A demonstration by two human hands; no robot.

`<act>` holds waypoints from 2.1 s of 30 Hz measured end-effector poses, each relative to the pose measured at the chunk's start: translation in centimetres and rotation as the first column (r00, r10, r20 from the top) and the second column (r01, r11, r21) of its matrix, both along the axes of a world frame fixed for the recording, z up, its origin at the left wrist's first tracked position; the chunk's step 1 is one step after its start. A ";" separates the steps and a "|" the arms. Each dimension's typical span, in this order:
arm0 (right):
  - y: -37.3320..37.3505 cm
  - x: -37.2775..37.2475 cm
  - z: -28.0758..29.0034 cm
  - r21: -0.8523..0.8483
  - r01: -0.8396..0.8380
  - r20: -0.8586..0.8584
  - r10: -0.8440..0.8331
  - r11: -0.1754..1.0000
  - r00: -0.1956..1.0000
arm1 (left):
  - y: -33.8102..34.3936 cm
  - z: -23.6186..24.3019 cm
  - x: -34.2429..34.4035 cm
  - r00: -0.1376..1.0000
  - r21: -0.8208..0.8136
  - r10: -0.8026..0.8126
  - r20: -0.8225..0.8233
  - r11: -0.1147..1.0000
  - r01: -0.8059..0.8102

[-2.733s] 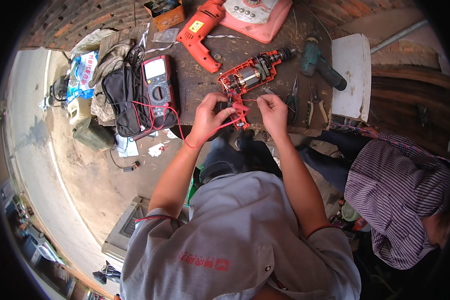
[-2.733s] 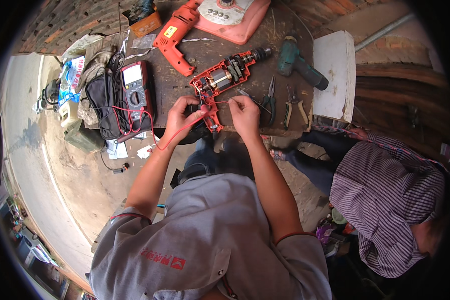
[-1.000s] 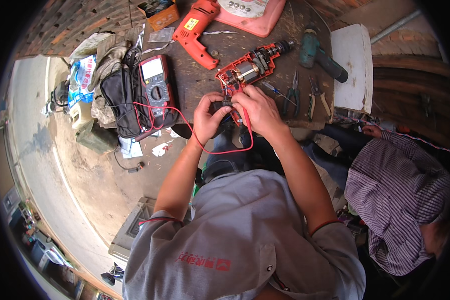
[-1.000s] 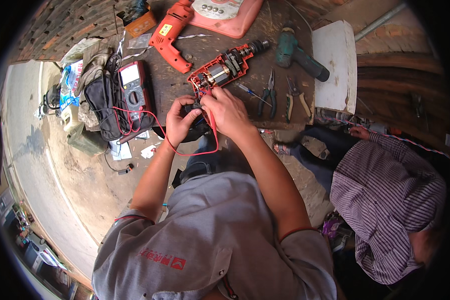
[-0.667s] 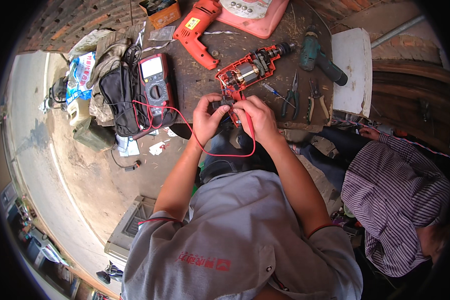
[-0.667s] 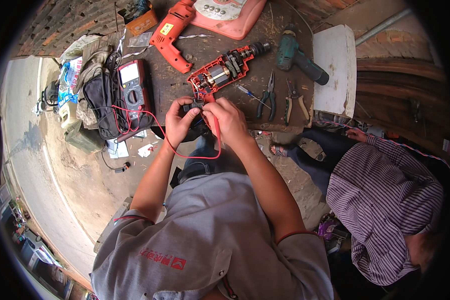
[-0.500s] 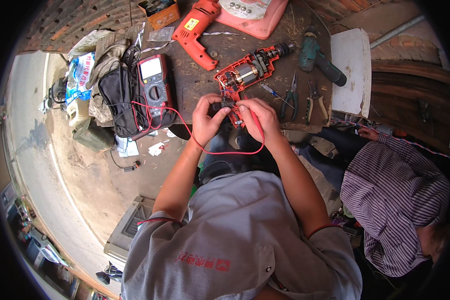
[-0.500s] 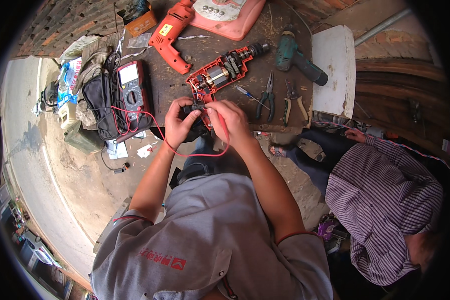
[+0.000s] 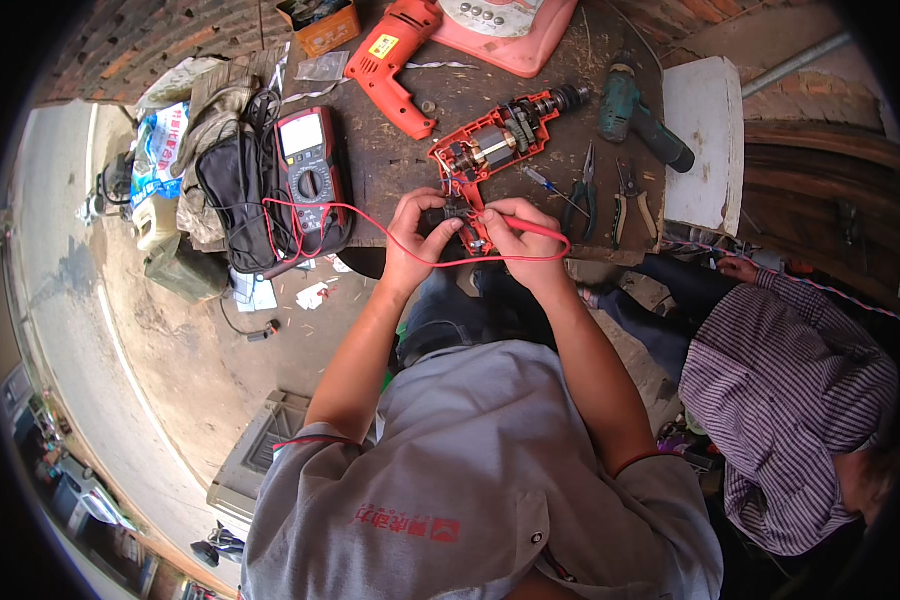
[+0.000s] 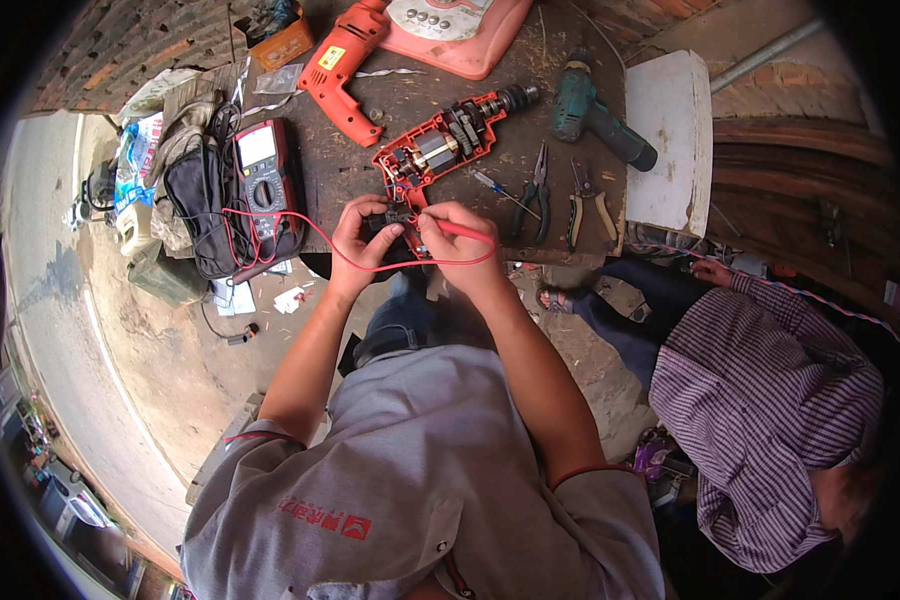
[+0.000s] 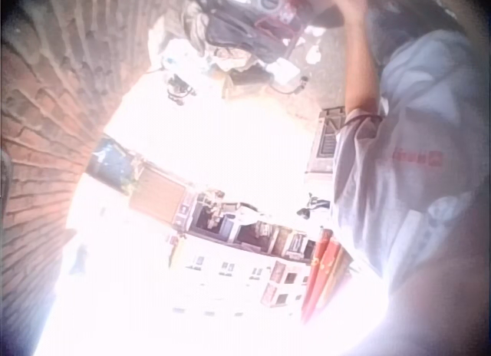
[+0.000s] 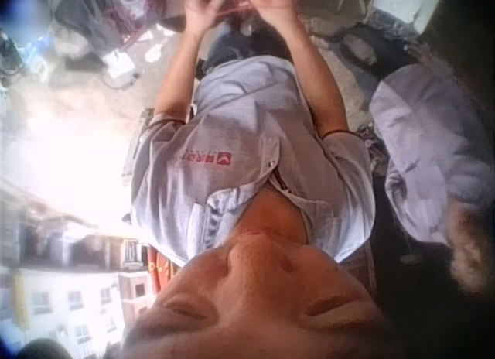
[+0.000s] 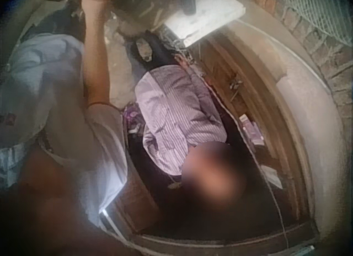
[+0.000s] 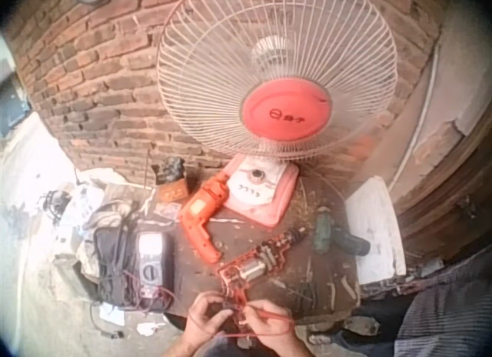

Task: The person works on a disassembled red power drill at a cluttered workbench. They use a screwdriver to adjust internal components, then use a multimeter to test electrical connections, and finally use pliers to strip and twist wires.

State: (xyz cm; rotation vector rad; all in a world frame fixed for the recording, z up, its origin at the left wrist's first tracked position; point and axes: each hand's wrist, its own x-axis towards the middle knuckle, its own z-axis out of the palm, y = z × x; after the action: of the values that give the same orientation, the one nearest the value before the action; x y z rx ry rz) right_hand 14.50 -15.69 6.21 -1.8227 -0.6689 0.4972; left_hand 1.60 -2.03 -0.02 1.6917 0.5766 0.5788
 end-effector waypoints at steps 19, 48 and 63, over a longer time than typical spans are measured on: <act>-0.3 -1.9 -0.1 0.008 0.032 0.032 -0.032 0.999 0.999 | -0.2 -1.6 -0.3 0.998 -0.161 0.004 0.055 0.987 0.005; 1.0 -2.6 -0.4 0.001 -0.133 0.507 0.114 0.991 0.854 | -0.4 -2.0 0.1 0.997 -0.264 0.058 0.044 0.963 -0.044; 0.4 -1.2 -1.8 -0.019 -0.175 0.410 0.167 0.984 0.897 | 0.1 -1.3 0.3 0.999 0.061 -0.030 0.014 0.998 0.029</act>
State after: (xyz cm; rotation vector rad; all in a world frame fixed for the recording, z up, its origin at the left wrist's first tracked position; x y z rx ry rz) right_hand 13.34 -15.27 4.45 -1.8769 -1.1255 0.2166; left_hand 1.90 -1.93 -1.31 1.7485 0.5266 0.5925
